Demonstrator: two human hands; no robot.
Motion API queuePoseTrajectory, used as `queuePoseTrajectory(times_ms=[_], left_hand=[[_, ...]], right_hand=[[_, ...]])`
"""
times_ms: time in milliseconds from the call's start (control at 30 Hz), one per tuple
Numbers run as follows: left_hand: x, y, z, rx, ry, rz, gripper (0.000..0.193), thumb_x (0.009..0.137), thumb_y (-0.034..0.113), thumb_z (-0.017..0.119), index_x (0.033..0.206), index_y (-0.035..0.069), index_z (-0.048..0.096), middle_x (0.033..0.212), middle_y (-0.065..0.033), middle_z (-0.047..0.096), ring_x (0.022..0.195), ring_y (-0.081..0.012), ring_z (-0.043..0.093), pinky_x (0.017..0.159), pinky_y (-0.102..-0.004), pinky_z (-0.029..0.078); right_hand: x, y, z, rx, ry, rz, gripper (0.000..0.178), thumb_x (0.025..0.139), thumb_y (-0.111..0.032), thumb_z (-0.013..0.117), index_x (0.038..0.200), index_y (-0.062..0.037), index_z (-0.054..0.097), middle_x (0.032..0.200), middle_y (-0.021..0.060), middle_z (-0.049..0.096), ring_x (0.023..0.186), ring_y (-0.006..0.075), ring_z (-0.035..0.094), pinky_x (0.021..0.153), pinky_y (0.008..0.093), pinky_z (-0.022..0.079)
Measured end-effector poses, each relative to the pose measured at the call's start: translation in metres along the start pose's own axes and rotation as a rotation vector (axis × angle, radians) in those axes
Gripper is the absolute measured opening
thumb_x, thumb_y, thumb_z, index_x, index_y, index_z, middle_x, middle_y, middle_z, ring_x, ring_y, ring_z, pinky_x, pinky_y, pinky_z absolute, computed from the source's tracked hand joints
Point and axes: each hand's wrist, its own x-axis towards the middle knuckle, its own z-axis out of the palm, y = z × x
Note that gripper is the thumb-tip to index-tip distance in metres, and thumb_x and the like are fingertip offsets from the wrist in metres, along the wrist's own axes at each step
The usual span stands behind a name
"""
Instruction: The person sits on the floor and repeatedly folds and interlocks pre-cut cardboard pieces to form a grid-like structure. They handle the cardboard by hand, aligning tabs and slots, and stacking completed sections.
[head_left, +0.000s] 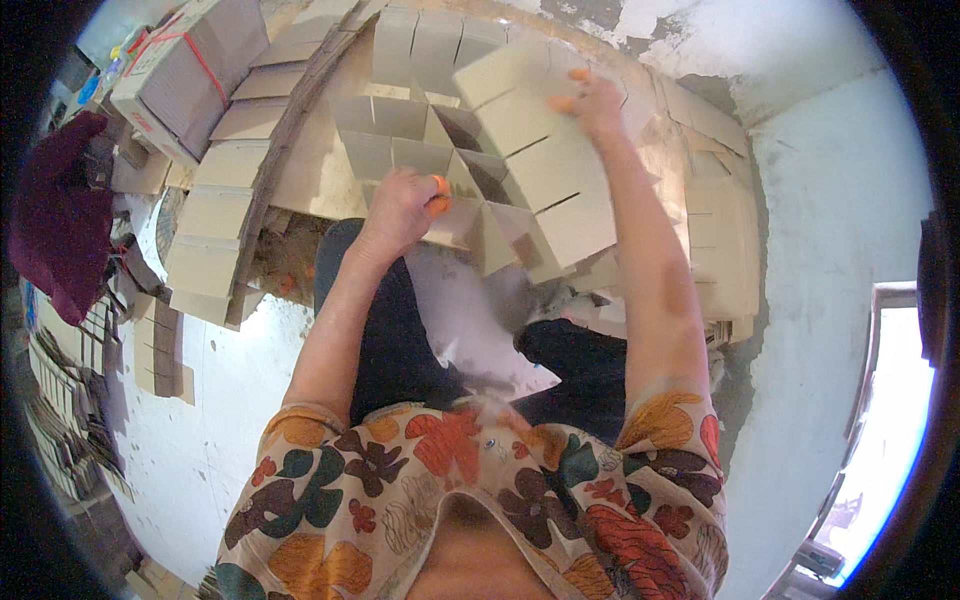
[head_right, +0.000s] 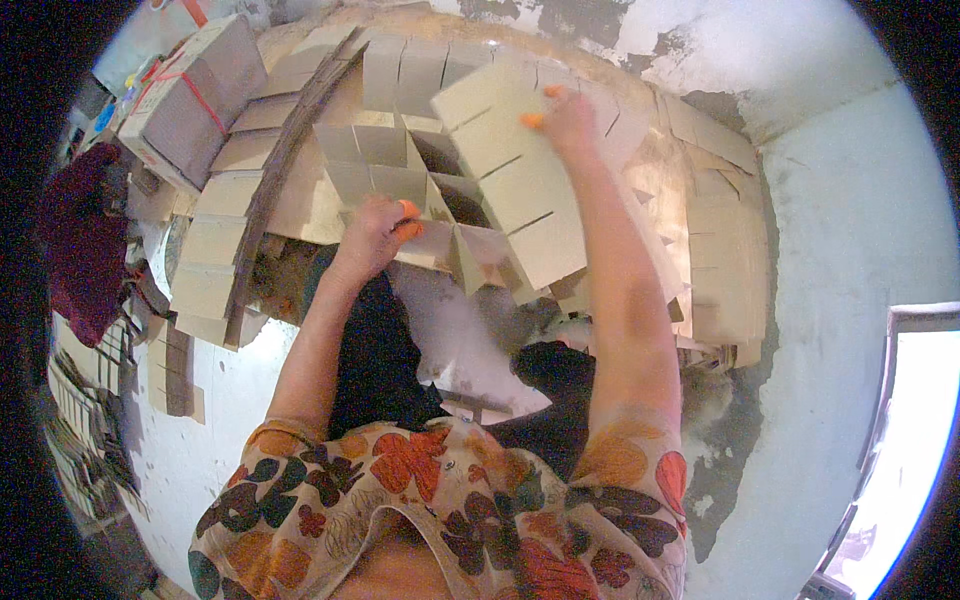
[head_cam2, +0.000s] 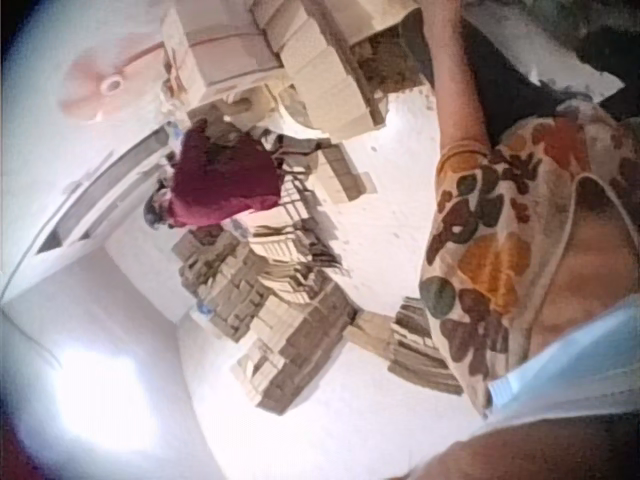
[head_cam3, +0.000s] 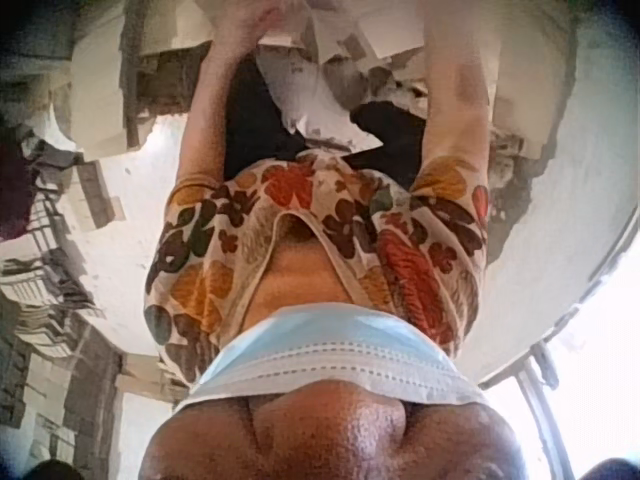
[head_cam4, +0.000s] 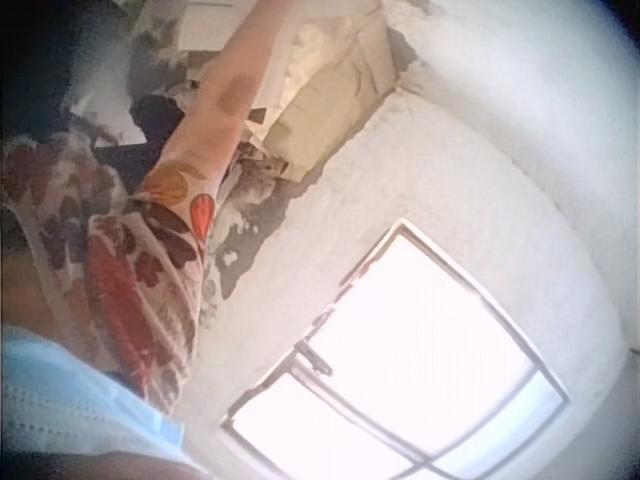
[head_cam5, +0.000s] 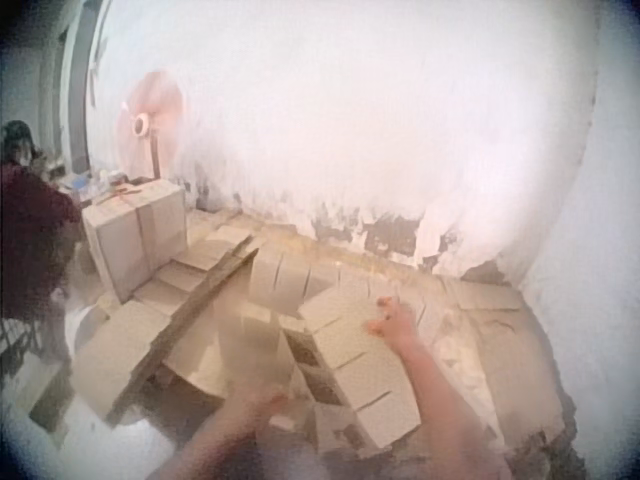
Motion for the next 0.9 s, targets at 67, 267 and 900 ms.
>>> queuePoseTrajectory(times_ms=[67,267,900], left_hand=[[0.000,0.016,-0.008,-0.108,0.182,0.029,0.032,0.072,0.015,0.072,0.101,0.007,0.062,0.084,-0.0088,0.063,0.082,-0.0270,0.057,0.070,-0.0373,0.045],[0.023,0.060,-0.015,-1.247,0.233,-0.423,0.040,0.074,0.011,0.073,0.108,-0.002,0.058,0.084,-0.0043,0.065,0.073,-0.0128,0.059,0.061,-0.0252,0.046],[-0.025,-0.022,-0.054,-0.143,0.298,-0.279,0.033,0.071,0.017,0.075,0.100,0.003,0.065,0.083,-0.0126,0.065,0.077,-0.0251,0.062,0.072,-0.0332,0.049]], right_hand=[[-0.004,-0.009,-0.030,0.151,0.127,0.060,0.056,0.065,-0.029,0.079,0.111,-0.0034,0.060,0.098,0.0156,0.065,0.085,0.0244,0.063,0.075,0.0334,0.049],[-0.039,-0.063,-0.073,0.652,0.122,-0.031,0.047,0.078,-0.011,0.068,0.118,0.0052,0.051,0.094,0.0140,0.064,0.077,0.0159,0.061,0.067,0.0267,0.050],[-0.151,-0.114,-0.019,0.081,0.136,-0.417,0.019,0.074,-0.008,0.067,0.087,0.0025,0.057,0.073,0.0235,0.057,0.067,0.0391,0.057,0.057,0.0407,0.044]])
